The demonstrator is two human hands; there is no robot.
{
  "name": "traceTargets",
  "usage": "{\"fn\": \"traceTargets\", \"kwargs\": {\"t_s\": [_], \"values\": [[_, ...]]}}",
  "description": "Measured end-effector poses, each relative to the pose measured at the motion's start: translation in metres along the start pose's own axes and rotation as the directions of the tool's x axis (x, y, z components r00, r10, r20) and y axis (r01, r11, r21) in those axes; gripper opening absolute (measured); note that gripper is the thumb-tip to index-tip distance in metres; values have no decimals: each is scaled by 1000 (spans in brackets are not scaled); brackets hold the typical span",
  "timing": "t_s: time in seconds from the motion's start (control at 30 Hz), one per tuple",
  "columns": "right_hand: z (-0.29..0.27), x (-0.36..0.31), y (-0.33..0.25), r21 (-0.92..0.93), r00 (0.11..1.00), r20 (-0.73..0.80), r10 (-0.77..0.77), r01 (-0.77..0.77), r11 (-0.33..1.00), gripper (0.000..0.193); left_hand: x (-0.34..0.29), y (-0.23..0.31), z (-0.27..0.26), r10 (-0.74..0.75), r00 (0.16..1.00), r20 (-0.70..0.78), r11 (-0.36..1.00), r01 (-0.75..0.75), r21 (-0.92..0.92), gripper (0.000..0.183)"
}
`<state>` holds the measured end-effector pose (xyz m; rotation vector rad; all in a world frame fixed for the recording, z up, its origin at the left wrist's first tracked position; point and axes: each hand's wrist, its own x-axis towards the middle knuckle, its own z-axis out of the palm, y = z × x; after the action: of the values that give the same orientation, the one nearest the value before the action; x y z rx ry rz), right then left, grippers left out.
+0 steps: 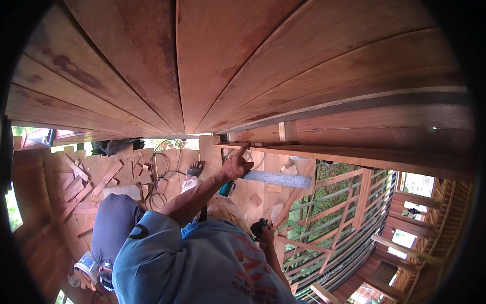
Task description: The person measures and marks wooden planks using a metal ruler and a marker. They repeatedly position the ruler on the wood, draw lines, and move to different sections of the construction site to continue marking.
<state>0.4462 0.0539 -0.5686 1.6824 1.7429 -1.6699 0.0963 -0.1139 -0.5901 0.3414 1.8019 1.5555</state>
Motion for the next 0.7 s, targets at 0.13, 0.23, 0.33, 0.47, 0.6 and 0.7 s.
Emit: {"fn": "traceTargets", "kwargs": {"t_s": [0.13,0.23,0.33,0.47,0.6,0.7], "values": [[-1,2,5,-190,994,33,-102,106,976,37,0,-1,0,-11,1000,3,999,11,-32,96],[4,3,4,-231,995,17,-96,97,968,37,2,-20,8,-50,999,-6,996,49,-72,99],[13,1,-2,-176,995,-33,-91,84,981,36,1,-60,21,-165,981,-107,984,155,-90,103],[23,-11,-26,-250,997,-42,-62,50,967,32,-7,-107,23,-247,952,-178,957,212,-198,103],[34,-29,-48,-180,998,41,-42,49,983,39,-27,-78,-6,-52,999,-16,924,42,-380,99],[40,-27,-45,-30,994,74,-78,80,996,37,-35,-25,-19,264,962,74,907,-222,-358,99]]}}
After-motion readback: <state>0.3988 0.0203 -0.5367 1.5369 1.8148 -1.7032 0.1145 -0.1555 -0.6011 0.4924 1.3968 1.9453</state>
